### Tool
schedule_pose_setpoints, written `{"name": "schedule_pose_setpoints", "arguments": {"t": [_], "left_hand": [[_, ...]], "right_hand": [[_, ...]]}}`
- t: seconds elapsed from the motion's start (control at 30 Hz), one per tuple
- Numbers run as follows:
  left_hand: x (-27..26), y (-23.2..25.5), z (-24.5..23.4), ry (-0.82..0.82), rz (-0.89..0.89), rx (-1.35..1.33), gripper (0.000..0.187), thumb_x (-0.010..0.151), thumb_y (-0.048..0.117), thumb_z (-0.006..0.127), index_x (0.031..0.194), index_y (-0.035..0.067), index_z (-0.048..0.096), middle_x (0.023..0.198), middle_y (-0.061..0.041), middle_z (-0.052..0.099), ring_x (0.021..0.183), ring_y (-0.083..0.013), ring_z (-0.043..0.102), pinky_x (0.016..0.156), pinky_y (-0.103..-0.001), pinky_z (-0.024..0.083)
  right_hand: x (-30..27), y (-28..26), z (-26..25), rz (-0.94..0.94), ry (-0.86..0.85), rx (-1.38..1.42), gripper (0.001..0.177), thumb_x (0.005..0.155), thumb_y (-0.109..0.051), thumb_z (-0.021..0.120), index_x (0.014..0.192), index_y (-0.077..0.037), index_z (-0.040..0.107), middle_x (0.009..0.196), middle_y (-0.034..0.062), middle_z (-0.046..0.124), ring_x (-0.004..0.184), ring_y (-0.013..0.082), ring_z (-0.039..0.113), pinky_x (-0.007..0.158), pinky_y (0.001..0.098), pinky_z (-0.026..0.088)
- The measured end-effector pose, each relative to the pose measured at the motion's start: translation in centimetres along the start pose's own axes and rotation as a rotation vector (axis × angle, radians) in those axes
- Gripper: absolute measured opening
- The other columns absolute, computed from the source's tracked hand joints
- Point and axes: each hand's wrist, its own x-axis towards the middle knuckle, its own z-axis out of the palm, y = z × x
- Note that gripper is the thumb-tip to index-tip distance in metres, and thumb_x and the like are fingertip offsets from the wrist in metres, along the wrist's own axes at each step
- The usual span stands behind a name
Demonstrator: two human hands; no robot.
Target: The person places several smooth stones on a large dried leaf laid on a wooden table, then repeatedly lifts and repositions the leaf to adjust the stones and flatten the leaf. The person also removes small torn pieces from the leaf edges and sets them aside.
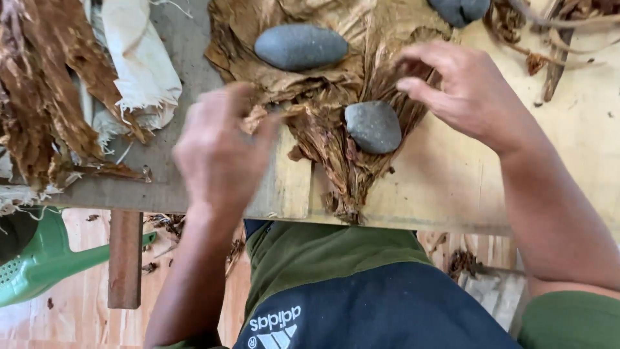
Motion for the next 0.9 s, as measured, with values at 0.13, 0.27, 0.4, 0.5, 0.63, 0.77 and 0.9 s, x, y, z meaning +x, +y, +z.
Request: {"name": "schedule_pose_setpoints", "arguments": {"t": [0.13, 0.27, 0.4, 0.5, 0.63, 0.77, 0.9], "left_hand": [[1.9, 6.5, 2.1, -0.422, 0.543, -0.094, 0.044, 0.083, 0.016, 0.071, 0.123, 0.004, 0.058, 0.11, -0.018, 0.061, 0.113, -0.0319, 0.055, 0.099, -0.047, 0.044], [2.3, 7.8, 8.4, -0.556, 0.661, 0.182, 0.068, 0.067, 0.039, 0.083, 0.12, 0.004, 0.059, 0.108, -0.011, 0.06, 0.105, -0.0268, 0.052, 0.09, -0.04, 0.041], [3.3, 8.1, 9.6, -0.636, 0.701, 0.185, 0.079, 0.055, 0.042, 0.088, 0.114, -0.002, 0.059, 0.1, -0.015, 0.062, 0.1, -0.0284, 0.053, 0.083, -0.04, 0.044], [4.6, 8.2, 7.3, -0.727, 0.654, 0.029, 0.068, 0.064, 0.035, 0.083, 0.114, -0.005, 0.06, 0.101, -0.019, 0.062, 0.102, -0.0303, 0.055, 0.085, -0.04, 0.047], [6.8, 7.5, 0.2, -0.845, 0.161, -0.756, 0.064, 0.079, 0.027, 0.073, 0.124, -0.014, 0.051, 0.113, -0.029, 0.061, 0.107, -0.0428, 0.059, 0.089, -0.051, 0.047], [7.6, 5.6, -2.3, -0.815, 0.049, -1.079, 0.071, 0.084, 0.034, 0.062, 0.138, -0.003, 0.036, 0.126, -0.021, 0.054, 0.087, -0.0178, 0.062, 0.065, -0.018, 0.055], [7.0, 4.4, -4.7, -0.568, -0.254, -1.306, 0.074, 0.076, 0.04, 0.067, 0.134, 0.0, 0.044, 0.123, -0.014, 0.062, 0.104, -0.02, 0.066, 0.083, -0.027, 0.059]], "right_hand": [[-4.2, -1.0, 0.9, 0.313, -0.059, 0.043, 0.03, 0.098, -0.015, 0.058, 0.122, 0.002, 0.06, 0.101, 0.0201, 0.064, 0.095, 0.0358, 0.064, 0.071, 0.0421, 0.053], [-6.6, -0.6, 3.0, 0.275, 0.116, 0.047, 0.03, 0.097, -0.022, 0.062, 0.119, -0.002, 0.062, 0.098, 0.0205, 0.061, 0.09, 0.0367, 0.064, 0.067, 0.043, 0.053], [-7.3, -2.5, 2.3, 0.32, 0.132, 0.039, 0.041, 0.101, -0.037, 0.051, 0.114, -0.001, 0.064, 0.092, 0.0191, 0.061, 0.084, 0.0324, 0.064, 0.068, 0.0406, 0.055], [-7.8, -2.3, 2.6, 0.305, 0.149, -0.017, 0.038, 0.101, -0.037, 0.052, 0.113, -0.002, 0.064, 0.092, 0.0182, 0.061, 0.086, 0.0333, 0.065, 0.067, 0.0415, 0.056], [-7.8, -0.9, 4.4, 0.12, 0.287, -0.076, 0.019, 0.095, -0.012, 0.064, 0.112, -0.004, 0.066, 0.1, 0.0124, 0.064, 0.093, 0.0302, 0.063, 0.071, 0.0365, 0.054], [-5.4, -2.2, 4.3, -0.079, 0.275, -0.35, 0.027, 0.091, -0.013, 0.068, 0.116, -0.007, 0.061, 0.108, 0.0105, 0.061, 0.091, 0.0226, 0.055, 0.071, 0.0292, 0.051], [-3.7, -3.3, 5.0, -0.279, 0.089, -0.502, 0.036, 0.086, -0.026, 0.07, 0.117, -0.013, 0.059, 0.109, 0.0096, 0.06, 0.094, 0.022, 0.054, 0.078, 0.0304, 0.048]]}}
